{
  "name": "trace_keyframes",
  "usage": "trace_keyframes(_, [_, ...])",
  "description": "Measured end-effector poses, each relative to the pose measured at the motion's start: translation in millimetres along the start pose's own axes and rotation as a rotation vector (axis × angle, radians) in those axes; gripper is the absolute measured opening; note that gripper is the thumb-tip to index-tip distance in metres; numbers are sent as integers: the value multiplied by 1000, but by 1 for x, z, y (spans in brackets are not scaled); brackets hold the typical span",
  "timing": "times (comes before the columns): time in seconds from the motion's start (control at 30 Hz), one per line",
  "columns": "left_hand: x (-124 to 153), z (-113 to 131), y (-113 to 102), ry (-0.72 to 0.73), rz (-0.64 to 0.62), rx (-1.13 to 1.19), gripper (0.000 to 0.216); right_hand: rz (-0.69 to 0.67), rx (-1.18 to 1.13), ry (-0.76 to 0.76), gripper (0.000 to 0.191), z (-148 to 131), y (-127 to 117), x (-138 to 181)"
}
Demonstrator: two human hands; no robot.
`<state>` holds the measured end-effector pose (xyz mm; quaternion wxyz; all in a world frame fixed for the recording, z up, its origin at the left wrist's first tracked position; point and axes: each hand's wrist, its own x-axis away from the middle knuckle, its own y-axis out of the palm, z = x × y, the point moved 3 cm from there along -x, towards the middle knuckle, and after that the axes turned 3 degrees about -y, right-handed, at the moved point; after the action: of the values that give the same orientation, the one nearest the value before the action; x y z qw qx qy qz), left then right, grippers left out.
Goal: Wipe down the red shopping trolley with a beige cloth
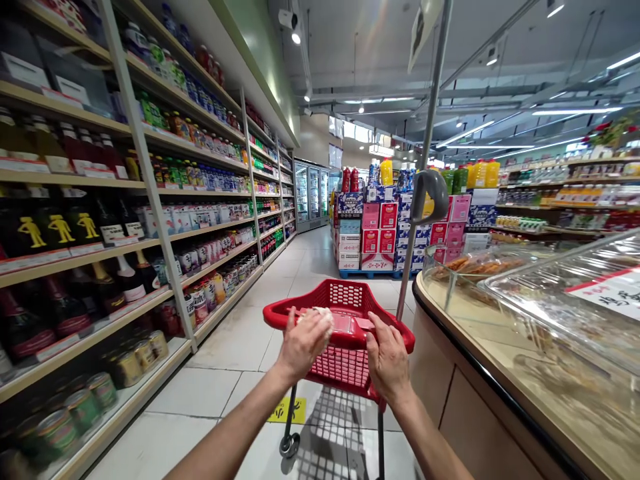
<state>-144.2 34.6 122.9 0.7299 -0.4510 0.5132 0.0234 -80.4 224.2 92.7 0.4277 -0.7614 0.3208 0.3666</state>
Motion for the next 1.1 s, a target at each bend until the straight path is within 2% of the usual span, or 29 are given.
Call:
trace_keyframes(0.1, [-9,5,2,-177,35,-55,26,-14,-12,23,42,5,-1,2])
trace_keyframes(0.13, [-12,10,4,-176,31,-59,26,-20,-28,35,42,6,-1,2])
trace_keyframes(0.27, [-22,43,20,124,-65,4,25,-13,-81,99,44,9,-4,3])
trace_keyframes(0.3, [-23,47,22,143,-67,22,26,-15,-96,102,44,9,-4,3])
trace_keyframes(0.43, [-27,44,25,-82,2,24,26,-17,-151,107,46,8,-5,4])
trace_keyframes(0.47, [-26,46,26,-70,-5,24,25,-11,-155,116,46,8,-5,4])
trace_keyframes(0.57, [-25,59,28,183,-84,70,25,-6,-171,128,47,7,-6,6])
trace_keyframes(0.6, [-25,60,27,221,-97,84,26,-10,-177,120,46,7,-7,7])
trace_keyframes(0.63, [-26,57,24,202,-93,90,26,-10,-182,110,46,6,-8,7])
trace_keyframes(0.73, [-30,43,17,-46,-37,66,26,-2,-167,89,45,3,-9,7])
trace_keyframes(0.77, [-30,42,17,-83,-31,59,27,2,-153,87,45,2,-9,7])
trace_keyframes(0.8, [-30,45,18,-60,-41,61,27,5,-139,83,45,2,-9,8])
trace_keyframes(0.93, [-24,65,26,250,-115,137,26,1,-122,30,44,1,-12,9])
trace_keyframes(0.97, [-24,64,24,260,-118,151,26,-1,-127,20,44,2,-14,9])
trace_keyframes(1.0, [-25,60,21,209,-110,154,25,1,-132,21,44,3,-16,10])
trace_keyframes(1.1, [-30,40,11,-84,-68,114,26,36,-130,51,43,5,-20,10])
